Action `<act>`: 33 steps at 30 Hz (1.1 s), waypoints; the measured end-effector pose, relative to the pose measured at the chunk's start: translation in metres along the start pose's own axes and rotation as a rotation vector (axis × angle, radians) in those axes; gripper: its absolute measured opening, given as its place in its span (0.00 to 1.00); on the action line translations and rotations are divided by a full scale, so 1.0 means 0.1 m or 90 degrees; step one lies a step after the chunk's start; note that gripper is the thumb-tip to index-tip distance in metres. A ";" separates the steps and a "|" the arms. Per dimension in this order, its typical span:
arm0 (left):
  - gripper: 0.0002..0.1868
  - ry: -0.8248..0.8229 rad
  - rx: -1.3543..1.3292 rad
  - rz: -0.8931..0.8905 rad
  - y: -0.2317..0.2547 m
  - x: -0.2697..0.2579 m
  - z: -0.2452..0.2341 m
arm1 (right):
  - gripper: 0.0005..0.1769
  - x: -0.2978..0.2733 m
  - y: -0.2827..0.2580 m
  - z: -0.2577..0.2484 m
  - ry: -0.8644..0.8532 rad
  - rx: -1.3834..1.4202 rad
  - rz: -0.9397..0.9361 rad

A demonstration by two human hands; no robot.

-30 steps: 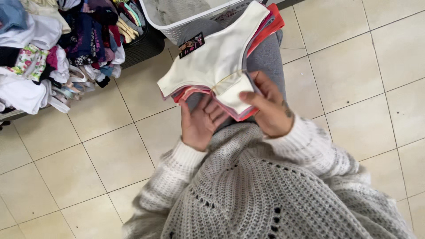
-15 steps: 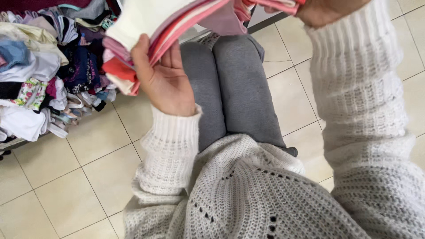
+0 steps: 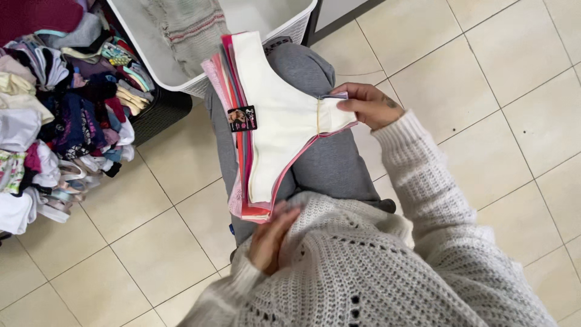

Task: The person sorts through a stack of underwear, picking up individual items, displaying them, and stacking them on their lap before securing a stack with a rubber band and wiping out a plastic bin.

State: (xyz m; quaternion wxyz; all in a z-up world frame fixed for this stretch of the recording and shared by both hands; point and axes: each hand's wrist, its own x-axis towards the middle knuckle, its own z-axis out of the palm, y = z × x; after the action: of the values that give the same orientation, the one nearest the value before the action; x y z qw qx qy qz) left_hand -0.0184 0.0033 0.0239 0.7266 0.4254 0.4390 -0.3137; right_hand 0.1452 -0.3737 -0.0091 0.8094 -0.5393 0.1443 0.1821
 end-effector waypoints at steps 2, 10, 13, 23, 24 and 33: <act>0.35 -0.409 0.554 0.010 0.14 0.00 -0.36 | 0.26 -0.07 0.06 0.00 0.129 -0.185 -0.093; 0.22 -0.388 1.266 0.905 1.75 0.13 2.08 | 0.07 -0.59 0.60 0.98 0.447 -0.828 -0.532; 0.29 -0.387 1.457 0.903 1.77 0.89 2.89 | 0.09 -0.48 0.67 1.19 0.513 -0.864 -0.491; 0.33 -0.659 1.629 0.420 1.65 1.35 3.38 | 0.14 -0.34 0.58 1.42 0.618 -0.880 -0.433; 0.33 -0.671 1.634 0.432 1.65 1.35 3.39 | 0.14 -0.30 0.56 1.45 0.632 -0.884 -0.432; 0.33 -0.681 1.596 0.299 1.84 1.15 3.49 | 0.13 0.01 0.41 1.67 0.714 -1.026 -0.439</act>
State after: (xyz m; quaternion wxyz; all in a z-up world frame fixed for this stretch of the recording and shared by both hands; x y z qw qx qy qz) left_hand 0.3119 -0.2373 0.0708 -0.0239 0.6806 -0.5441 -0.4900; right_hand 0.1339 -0.2048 0.0196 0.0342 -0.9393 0.1736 -0.2940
